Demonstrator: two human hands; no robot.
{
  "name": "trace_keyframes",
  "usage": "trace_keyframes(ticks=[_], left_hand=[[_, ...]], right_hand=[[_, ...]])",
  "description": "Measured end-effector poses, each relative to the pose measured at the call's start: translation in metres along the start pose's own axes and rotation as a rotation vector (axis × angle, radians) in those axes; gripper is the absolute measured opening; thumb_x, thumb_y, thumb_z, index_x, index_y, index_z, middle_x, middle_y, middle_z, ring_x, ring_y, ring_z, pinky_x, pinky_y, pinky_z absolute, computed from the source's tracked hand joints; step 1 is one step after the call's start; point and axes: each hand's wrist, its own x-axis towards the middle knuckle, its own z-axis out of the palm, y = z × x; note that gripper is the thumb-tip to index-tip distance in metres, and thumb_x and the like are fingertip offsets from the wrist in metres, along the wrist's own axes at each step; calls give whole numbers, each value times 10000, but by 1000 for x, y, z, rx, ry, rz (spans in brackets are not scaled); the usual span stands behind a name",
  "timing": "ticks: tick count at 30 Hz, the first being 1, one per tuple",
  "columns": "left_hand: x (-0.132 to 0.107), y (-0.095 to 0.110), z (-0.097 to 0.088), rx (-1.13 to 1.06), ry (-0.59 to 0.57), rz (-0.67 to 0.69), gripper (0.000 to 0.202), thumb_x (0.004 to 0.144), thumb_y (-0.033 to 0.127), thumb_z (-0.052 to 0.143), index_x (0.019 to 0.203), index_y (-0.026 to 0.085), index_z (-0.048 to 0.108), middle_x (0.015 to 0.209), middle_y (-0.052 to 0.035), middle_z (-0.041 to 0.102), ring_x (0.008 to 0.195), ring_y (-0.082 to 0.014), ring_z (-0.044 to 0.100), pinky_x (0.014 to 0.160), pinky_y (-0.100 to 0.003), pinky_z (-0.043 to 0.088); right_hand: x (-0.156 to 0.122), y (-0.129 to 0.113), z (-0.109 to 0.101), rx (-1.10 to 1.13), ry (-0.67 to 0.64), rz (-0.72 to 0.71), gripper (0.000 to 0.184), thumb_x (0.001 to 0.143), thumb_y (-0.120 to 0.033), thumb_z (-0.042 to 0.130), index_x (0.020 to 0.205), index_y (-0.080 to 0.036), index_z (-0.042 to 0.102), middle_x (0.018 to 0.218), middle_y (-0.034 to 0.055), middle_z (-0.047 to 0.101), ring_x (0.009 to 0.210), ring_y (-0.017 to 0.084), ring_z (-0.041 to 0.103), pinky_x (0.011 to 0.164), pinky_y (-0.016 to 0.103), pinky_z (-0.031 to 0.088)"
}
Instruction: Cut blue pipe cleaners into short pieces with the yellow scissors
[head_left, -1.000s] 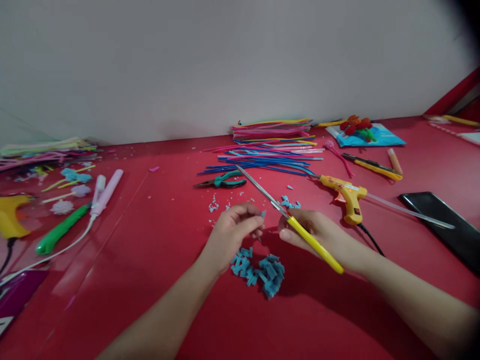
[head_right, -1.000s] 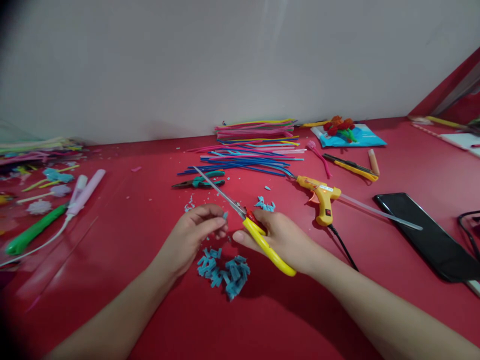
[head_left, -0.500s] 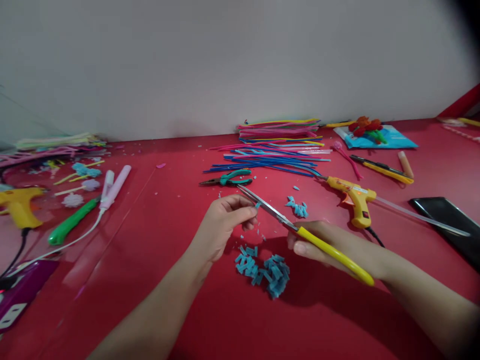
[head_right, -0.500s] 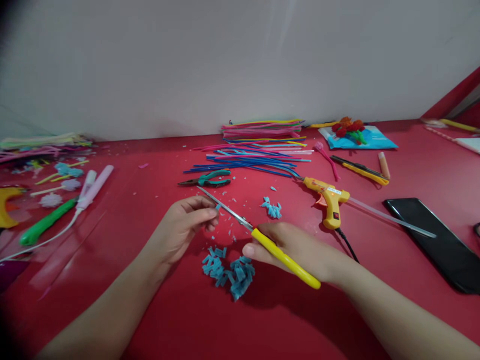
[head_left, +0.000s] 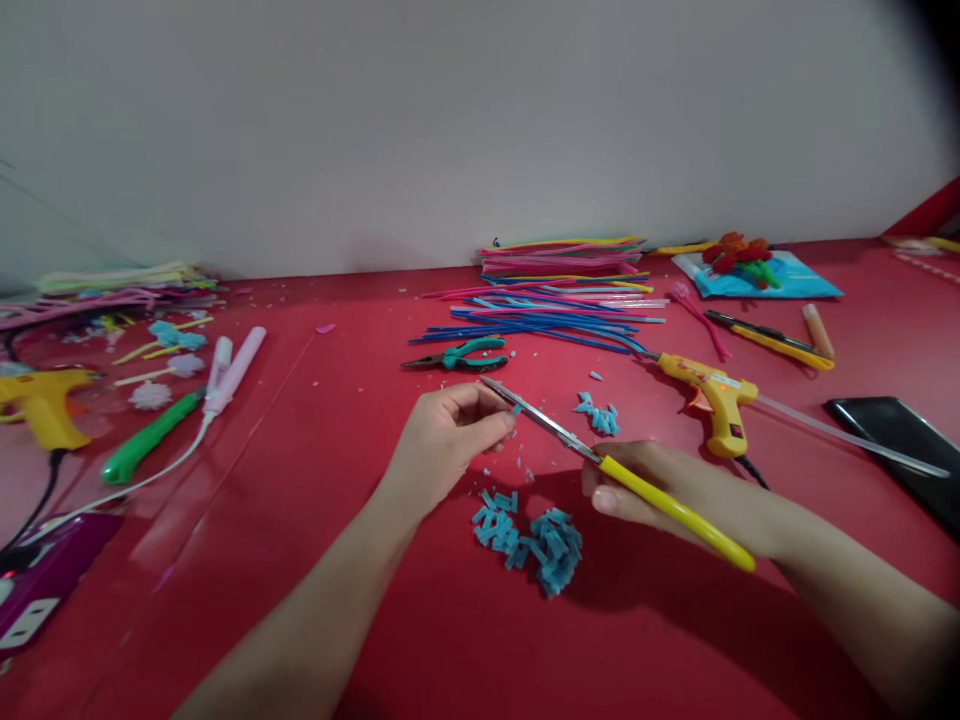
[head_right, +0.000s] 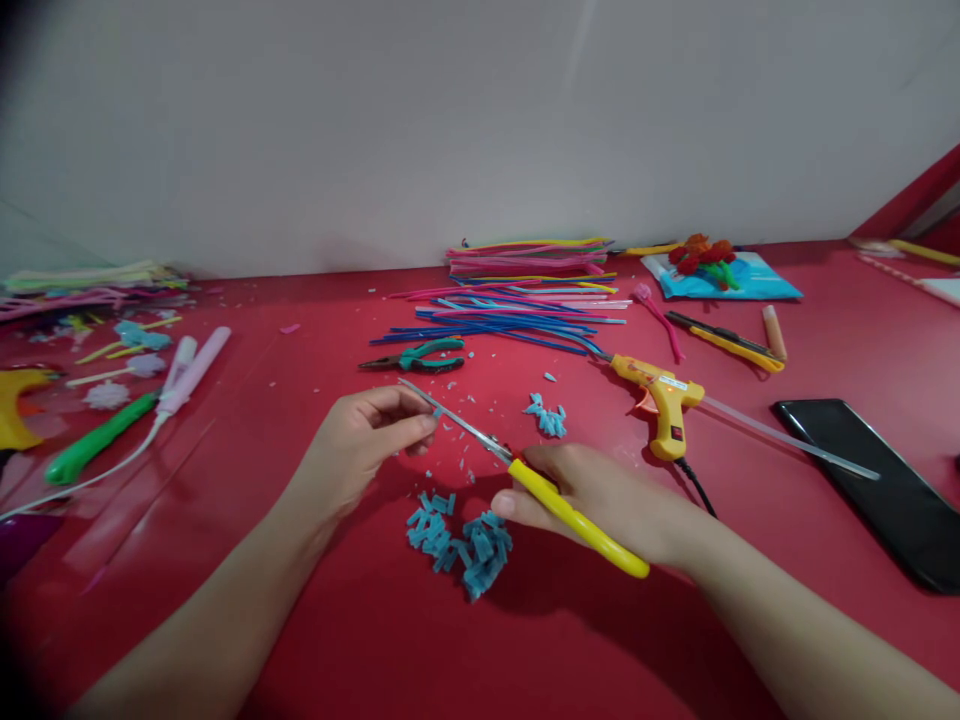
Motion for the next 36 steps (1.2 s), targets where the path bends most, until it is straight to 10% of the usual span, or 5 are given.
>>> trace_keyframes(ticks=[36], left_hand=[[1, 1, -6, 2, -41, -63, 101, 651, 245, 578, 671, 147, 597, 546, 8, 554, 480, -84, 478, 499, -212, 405]], right_hand=[[-2, 1, 4, -14, 94, 39, 452, 664, -631, 435, 668, -185, 505, 589, -16, 482, 539, 104, 417, 501, 221, 326]])
